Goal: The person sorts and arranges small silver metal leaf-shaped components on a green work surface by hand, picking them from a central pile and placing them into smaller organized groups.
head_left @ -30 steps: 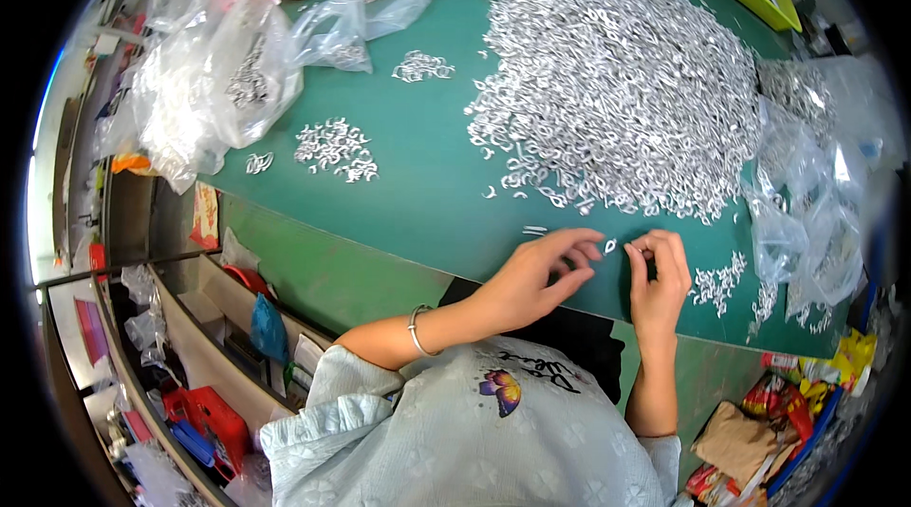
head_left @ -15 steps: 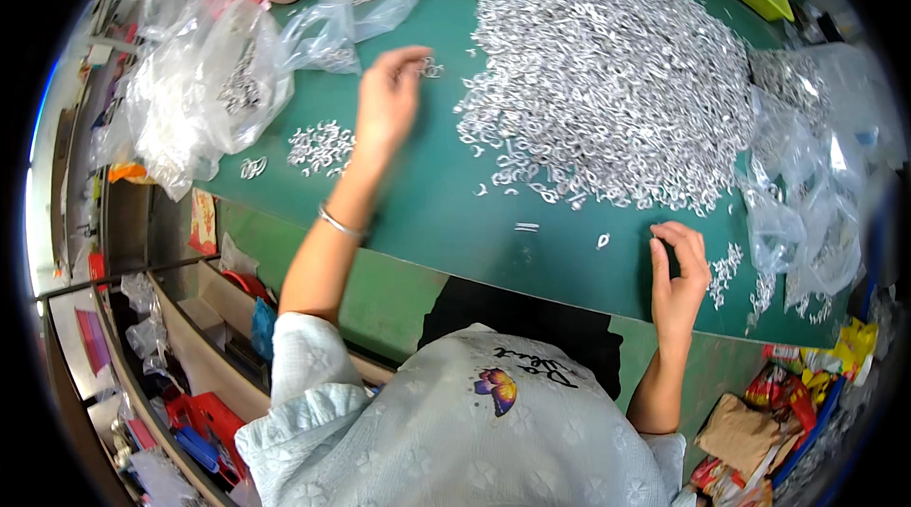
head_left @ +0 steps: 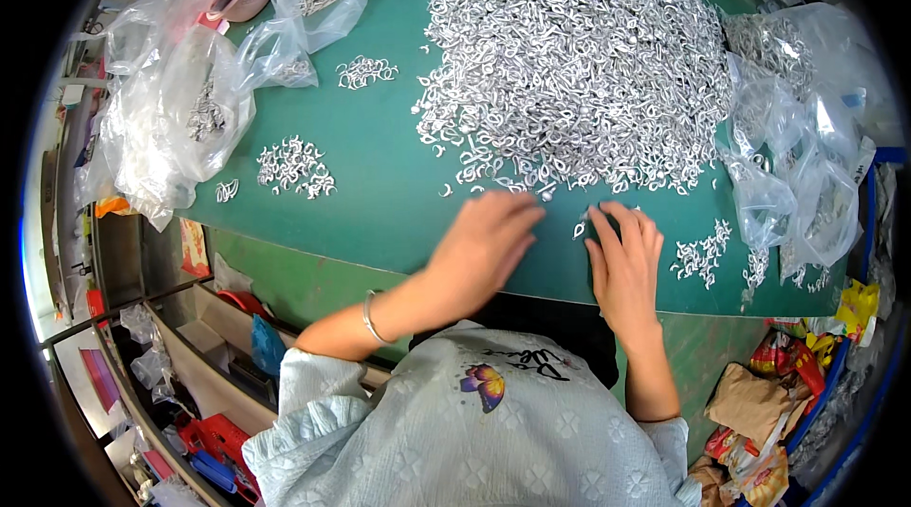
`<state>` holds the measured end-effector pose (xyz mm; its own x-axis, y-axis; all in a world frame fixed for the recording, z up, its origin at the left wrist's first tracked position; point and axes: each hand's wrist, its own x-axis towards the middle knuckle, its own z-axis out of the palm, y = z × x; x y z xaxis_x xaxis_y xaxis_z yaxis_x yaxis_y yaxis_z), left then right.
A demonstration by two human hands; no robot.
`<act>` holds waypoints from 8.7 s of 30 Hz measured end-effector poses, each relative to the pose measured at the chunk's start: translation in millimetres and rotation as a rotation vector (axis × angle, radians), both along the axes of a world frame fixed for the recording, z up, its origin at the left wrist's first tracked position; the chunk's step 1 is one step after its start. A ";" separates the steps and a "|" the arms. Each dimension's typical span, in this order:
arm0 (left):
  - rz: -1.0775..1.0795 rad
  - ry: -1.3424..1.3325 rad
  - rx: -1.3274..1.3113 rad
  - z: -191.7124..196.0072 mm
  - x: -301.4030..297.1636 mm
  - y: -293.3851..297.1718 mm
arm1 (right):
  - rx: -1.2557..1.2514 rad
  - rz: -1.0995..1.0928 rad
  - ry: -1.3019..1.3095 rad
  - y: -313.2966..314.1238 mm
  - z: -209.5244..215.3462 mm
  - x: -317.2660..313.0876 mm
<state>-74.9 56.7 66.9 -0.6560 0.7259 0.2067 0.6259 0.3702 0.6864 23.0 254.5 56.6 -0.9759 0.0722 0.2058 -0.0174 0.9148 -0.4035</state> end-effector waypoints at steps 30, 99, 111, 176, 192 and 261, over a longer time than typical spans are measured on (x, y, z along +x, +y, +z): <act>0.044 0.043 0.049 -24.9 25.9 85.3 | -0.044 -0.104 0.137 22.5 -1.6 6.0; 0.018 -2.137 0.468 -32.3 89.5 16.9 | -0.184 0.346 -0.179 0.9 4.8 31.2; 0.032 -2.365 0.842 -94.1 97.5 26.9 | -0.309 0.481 -0.025 5.3 -6.3 92.6; -0.147 0.347 -0.125 -17.4 -4.9 50.6 | -0.077 -0.079 0.092 12.2 -0.4 -17.4; 0.130 -0.762 0.310 -4.2 -16.6 59.7 | -0.543 -0.174 0.197 29.2 6.7 -28.0; 0.202 -0.111 0.311 -2.7 -27.7 68.2 | -0.463 -0.176 0.175 20.1 25.0 -32.8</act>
